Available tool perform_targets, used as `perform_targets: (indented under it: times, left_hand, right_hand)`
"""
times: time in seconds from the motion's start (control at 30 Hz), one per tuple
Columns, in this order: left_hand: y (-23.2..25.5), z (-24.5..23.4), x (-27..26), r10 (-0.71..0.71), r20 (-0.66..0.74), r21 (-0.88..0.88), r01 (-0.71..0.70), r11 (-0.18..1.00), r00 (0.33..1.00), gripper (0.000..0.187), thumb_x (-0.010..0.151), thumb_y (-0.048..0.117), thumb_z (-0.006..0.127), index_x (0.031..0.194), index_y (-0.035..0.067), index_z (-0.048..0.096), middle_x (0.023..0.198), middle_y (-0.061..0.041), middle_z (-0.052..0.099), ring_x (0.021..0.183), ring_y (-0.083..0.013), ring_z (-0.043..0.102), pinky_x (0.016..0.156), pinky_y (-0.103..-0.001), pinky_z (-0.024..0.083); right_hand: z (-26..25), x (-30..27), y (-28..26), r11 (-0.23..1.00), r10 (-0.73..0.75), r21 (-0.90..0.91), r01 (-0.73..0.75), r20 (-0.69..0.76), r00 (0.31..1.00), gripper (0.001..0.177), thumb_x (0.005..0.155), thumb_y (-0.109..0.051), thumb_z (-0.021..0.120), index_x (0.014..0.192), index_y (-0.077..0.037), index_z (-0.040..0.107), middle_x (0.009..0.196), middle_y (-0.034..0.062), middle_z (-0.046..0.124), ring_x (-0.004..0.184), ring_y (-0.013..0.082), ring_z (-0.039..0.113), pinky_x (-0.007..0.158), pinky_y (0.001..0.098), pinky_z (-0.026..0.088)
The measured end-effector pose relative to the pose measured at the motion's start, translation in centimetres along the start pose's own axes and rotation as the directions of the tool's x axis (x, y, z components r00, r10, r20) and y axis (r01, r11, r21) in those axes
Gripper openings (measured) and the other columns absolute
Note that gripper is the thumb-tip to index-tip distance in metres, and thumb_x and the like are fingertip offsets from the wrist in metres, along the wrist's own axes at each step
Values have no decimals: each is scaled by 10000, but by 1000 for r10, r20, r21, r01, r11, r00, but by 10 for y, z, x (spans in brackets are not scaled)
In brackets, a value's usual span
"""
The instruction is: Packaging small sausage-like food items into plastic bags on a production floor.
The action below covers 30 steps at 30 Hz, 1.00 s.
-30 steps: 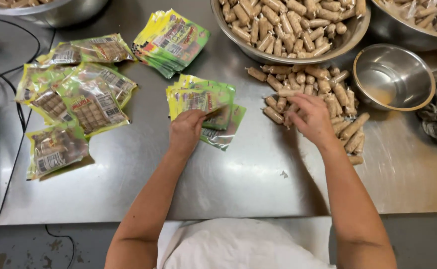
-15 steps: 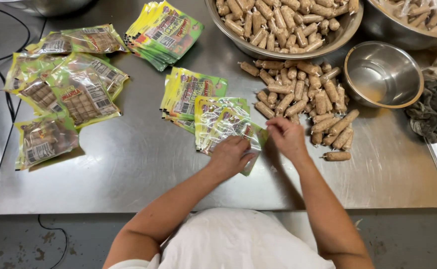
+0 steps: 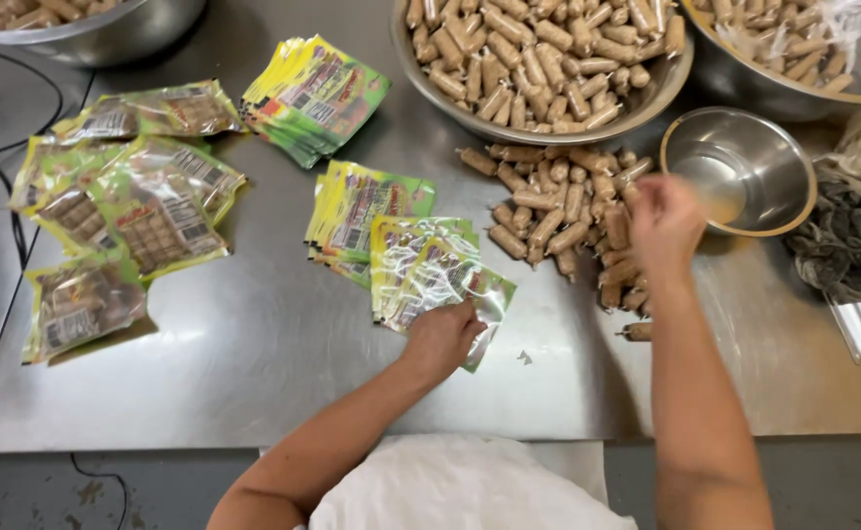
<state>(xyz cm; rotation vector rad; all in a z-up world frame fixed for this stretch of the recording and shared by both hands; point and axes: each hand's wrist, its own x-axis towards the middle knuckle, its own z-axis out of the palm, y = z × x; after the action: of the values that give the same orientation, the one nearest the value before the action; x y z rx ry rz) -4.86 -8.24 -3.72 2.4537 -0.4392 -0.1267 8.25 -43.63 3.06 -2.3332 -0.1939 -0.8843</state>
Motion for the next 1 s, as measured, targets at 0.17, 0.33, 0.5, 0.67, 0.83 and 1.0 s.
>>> perform_targets:
  times: [0.17,0.33,0.5,0.67,0.83,1.0]
  left_hand:
    - [19,-8,0,-35,54,106,29,994,998,447,823,512,858,945,143,637,949,-86,706,879,-314,669,693,-480,523]
    - [12,5,2,24,49,169,-32,985,999,364,852,437,846,961,151,648,992,-76,706,958,-317,650,710,-484,525]
    - [1,18,1,146,-100,185,-126,975,984,222,855,254,823,878,128,642,870,-81,695,837,-314,664,643,-469,534]
    - [-10,28,7,116,-62,232,-99,968,991,191,971,335,668,931,156,617,855,-57,647,854,-296,716,721,-421,608]
    - [-9,20,6,11,-49,74,-7,997,999,263,1035,437,541,1028,182,603,926,-72,659,880,-350,729,746,-517,611]
    - [7,4,-8,135,-140,-146,-156,977,981,150,986,248,594,937,108,576,912,-156,638,904,-430,705,759,-518,584]
  right_hand:
    - [-4,70,116,716,473,-647,-260,176,863,408,1040,-370,569,1322,-77,611,1260,253,678,1179,472,558,945,625,392]
    - [-16,72,136,591,781,-695,-409,365,507,555,1082,-534,455,1397,-134,676,1459,260,613,1407,495,476,1146,721,222]
    - [-26,22,35,944,-180,-286,166,-26,983,160,950,94,682,1031,-18,762,951,134,738,875,310,630,826,430,465]
    - [10,-58,-49,971,-130,-163,173,245,961,159,901,-64,757,1053,-109,765,1012,139,736,1048,348,707,960,440,548]
    - [24,-151,-133,852,230,407,-329,273,934,122,945,-131,729,1030,-140,815,771,77,771,718,195,732,734,295,584]
    - [43,-202,-161,488,467,532,-692,511,722,203,999,-156,690,975,-1,818,815,177,814,777,204,773,727,353,637]
